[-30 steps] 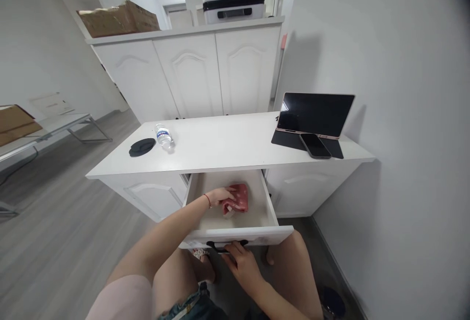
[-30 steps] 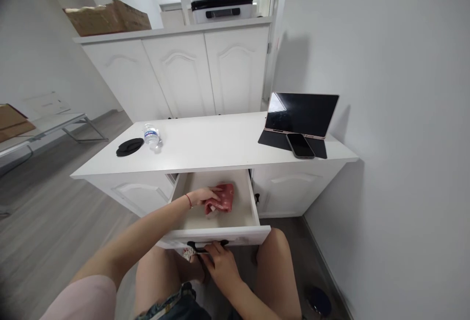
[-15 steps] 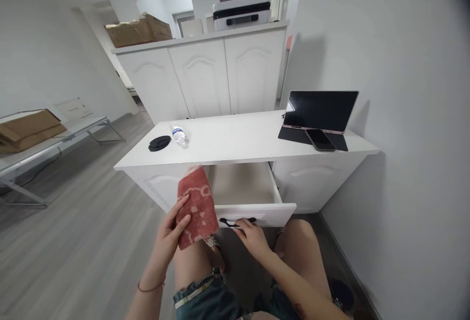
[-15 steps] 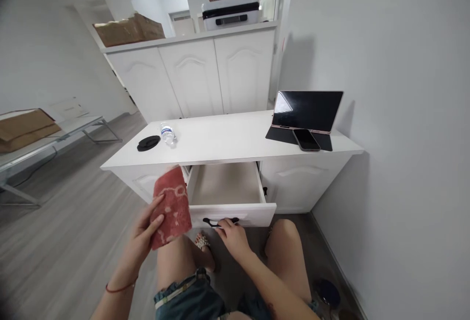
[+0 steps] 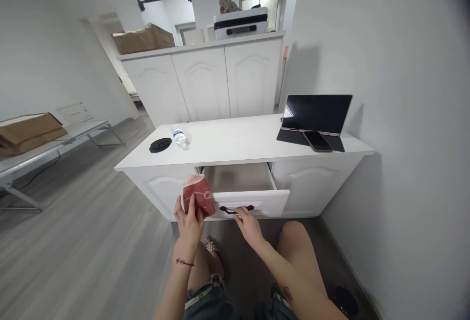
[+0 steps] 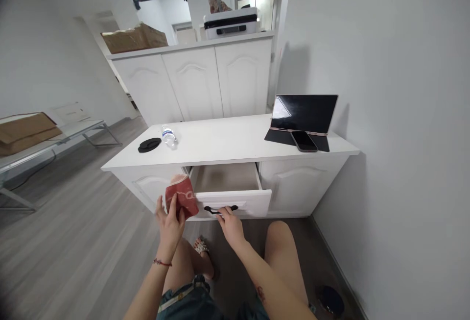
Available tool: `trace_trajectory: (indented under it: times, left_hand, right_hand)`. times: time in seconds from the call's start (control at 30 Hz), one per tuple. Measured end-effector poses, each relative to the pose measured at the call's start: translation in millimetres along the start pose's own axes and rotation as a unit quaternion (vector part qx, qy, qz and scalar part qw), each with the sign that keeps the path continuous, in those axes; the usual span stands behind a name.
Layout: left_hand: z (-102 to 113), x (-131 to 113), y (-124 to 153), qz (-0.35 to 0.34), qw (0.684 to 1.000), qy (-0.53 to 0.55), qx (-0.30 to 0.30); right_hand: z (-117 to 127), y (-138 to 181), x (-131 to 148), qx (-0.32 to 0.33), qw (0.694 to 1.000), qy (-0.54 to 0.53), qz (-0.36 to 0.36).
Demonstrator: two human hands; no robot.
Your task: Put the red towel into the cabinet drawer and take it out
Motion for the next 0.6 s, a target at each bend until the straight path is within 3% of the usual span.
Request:
trace_trajectory:
  times: [0.27,0.6]
  left_hand:
    - [-14.3,-28.1,-11.1,-0.158,0.972,-0.106,0.135]
    - [-47.4,-101.8,-10.4,-0.223,0.953,-0.119,0.168]
  right_hand:
    - [-7.8,1.6,-3.5,-0.034,0.999,-0.007,0.034]
    - [-10.6,10.9,-6.5,-0.040,0.997,0.040,0.048]
Point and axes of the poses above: each hand's wrist, its own y-axis away from the middle knuckle, its own z-axis out of the back of the hand, x = y × z, the point moved 5 cm from there along -y, towards the middle knuckle, and after that the axes turned 10 degrees about x, right-handed, at the moved point
